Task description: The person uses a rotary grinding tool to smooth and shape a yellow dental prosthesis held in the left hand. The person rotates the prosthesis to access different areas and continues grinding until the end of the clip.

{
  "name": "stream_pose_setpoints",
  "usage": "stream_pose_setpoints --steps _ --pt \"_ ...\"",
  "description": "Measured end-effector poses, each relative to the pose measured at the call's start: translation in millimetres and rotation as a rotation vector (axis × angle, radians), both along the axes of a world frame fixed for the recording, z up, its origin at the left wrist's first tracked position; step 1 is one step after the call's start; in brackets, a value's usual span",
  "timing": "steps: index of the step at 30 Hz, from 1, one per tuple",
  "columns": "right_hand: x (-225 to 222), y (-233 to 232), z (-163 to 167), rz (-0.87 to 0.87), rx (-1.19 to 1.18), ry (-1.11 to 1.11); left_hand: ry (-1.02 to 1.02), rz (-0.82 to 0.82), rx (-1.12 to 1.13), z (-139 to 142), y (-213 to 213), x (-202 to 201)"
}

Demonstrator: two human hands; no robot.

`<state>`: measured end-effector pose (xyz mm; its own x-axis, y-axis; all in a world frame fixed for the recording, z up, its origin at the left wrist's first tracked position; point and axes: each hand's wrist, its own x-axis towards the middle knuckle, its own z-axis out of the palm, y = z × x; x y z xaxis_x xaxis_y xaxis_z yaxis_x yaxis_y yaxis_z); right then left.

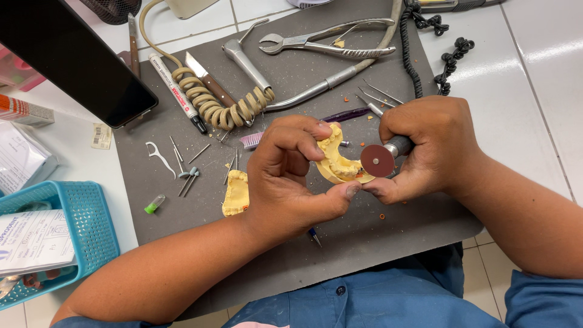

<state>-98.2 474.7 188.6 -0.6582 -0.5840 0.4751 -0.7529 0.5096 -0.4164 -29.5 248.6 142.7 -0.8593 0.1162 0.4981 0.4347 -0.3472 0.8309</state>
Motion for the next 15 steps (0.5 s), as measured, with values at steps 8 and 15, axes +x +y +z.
stream_pose_setpoints --steps 8,15 --pt "3.9 0.5 -1.6 0.002 0.003 -0.012 0.001 0.003 -0.008 1.4 -0.7 0.6" --pt "5.4 -1.7 -6.1 -0.009 0.002 -0.025 -0.008 0.002 -0.010 -2.1 -3.1 -0.1"
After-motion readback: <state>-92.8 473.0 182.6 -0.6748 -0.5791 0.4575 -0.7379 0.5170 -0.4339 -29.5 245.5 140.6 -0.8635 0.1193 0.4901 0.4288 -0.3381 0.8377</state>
